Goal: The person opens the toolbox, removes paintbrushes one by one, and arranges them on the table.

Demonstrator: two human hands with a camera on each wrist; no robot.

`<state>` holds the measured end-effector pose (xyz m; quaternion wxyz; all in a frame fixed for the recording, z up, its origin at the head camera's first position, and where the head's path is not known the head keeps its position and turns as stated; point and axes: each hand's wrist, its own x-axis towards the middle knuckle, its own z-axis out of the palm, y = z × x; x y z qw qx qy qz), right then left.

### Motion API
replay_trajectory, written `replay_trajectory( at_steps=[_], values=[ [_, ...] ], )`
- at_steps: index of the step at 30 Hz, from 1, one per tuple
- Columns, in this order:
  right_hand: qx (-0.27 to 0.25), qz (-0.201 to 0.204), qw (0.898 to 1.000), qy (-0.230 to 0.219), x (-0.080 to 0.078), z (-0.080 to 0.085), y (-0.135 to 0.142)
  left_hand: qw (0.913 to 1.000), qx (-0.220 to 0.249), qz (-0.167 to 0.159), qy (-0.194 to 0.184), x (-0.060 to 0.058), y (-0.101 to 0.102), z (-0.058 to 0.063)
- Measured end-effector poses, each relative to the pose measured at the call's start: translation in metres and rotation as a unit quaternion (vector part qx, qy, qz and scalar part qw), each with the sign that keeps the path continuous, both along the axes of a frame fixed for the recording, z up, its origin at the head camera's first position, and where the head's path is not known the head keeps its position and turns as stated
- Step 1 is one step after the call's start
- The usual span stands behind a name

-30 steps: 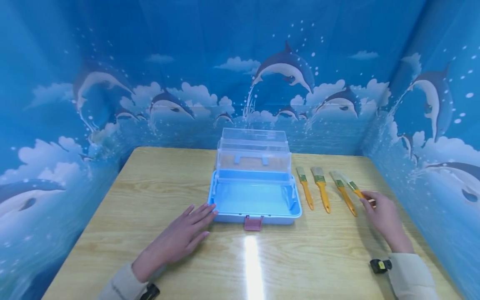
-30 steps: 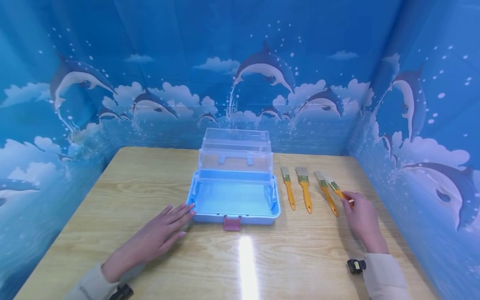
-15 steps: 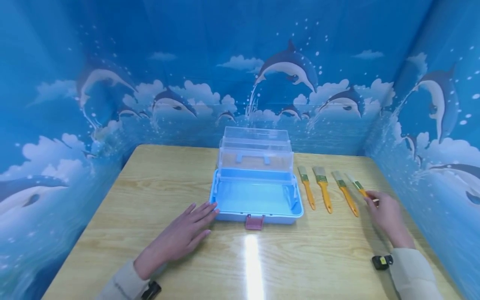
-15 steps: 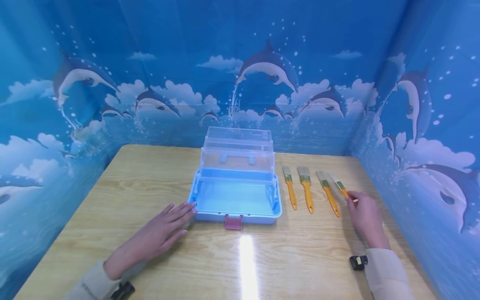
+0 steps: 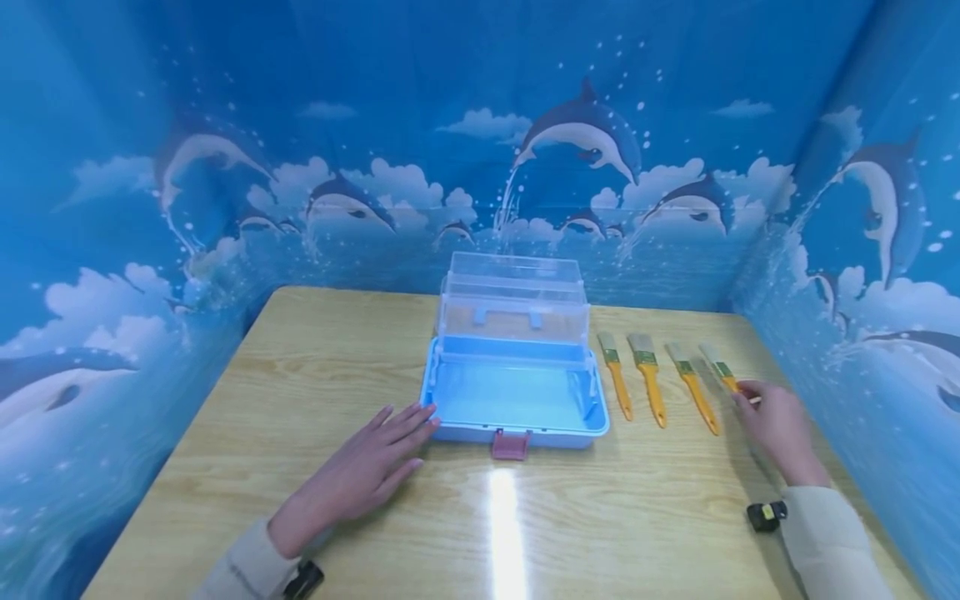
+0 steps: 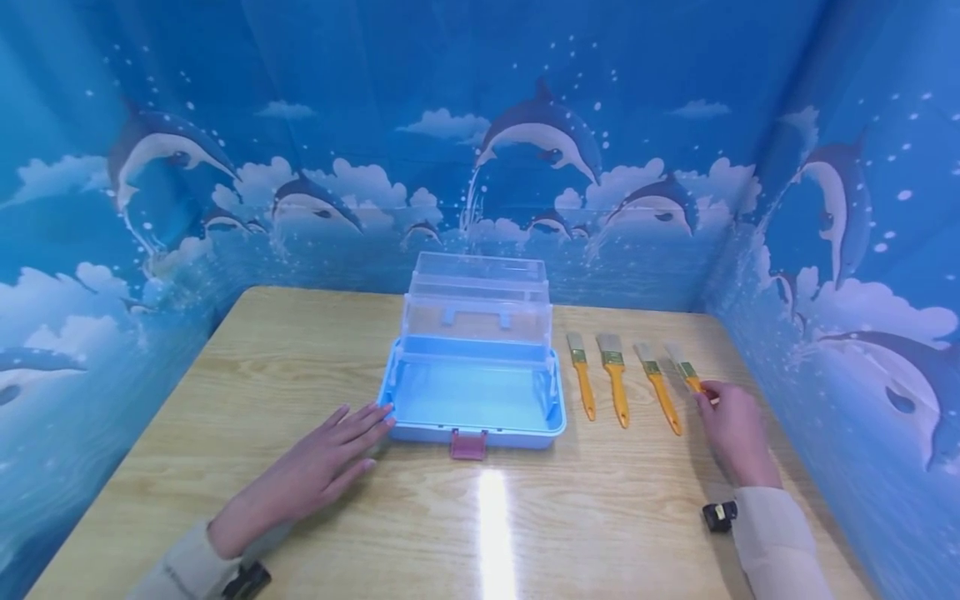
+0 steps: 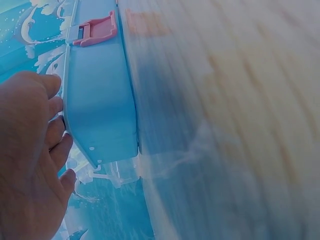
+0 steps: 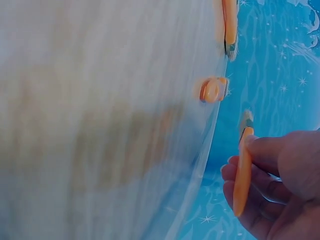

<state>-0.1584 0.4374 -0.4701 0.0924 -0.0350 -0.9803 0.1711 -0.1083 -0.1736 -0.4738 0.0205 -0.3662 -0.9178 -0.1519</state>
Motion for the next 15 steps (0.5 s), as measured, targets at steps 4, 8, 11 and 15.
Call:
replay_trajectory(
  at_steps=[4,8,11,15],
  values=[
    [0.004,0.000,1.000,-0.008,-0.004,-0.001,0.003,1.0000,-0.003,-0.001,0.001,0.000,0.000,0.000],
    [0.003,0.009,1.000,-0.005,-0.006,-0.002,0.004,1.0000,-0.007,-0.002,0.002,0.000,0.000,0.002],
    [-0.003,0.008,1.000,-0.009,-0.008,-0.003,0.005,0.9999,-0.009,-0.004,0.007,0.000,0.001,0.002],
    [-0.009,0.006,0.999,-0.030,-0.011,-0.001,0.007,0.9999,-0.005,-0.008,0.014,-0.001,0.000,0.001]
  ],
)
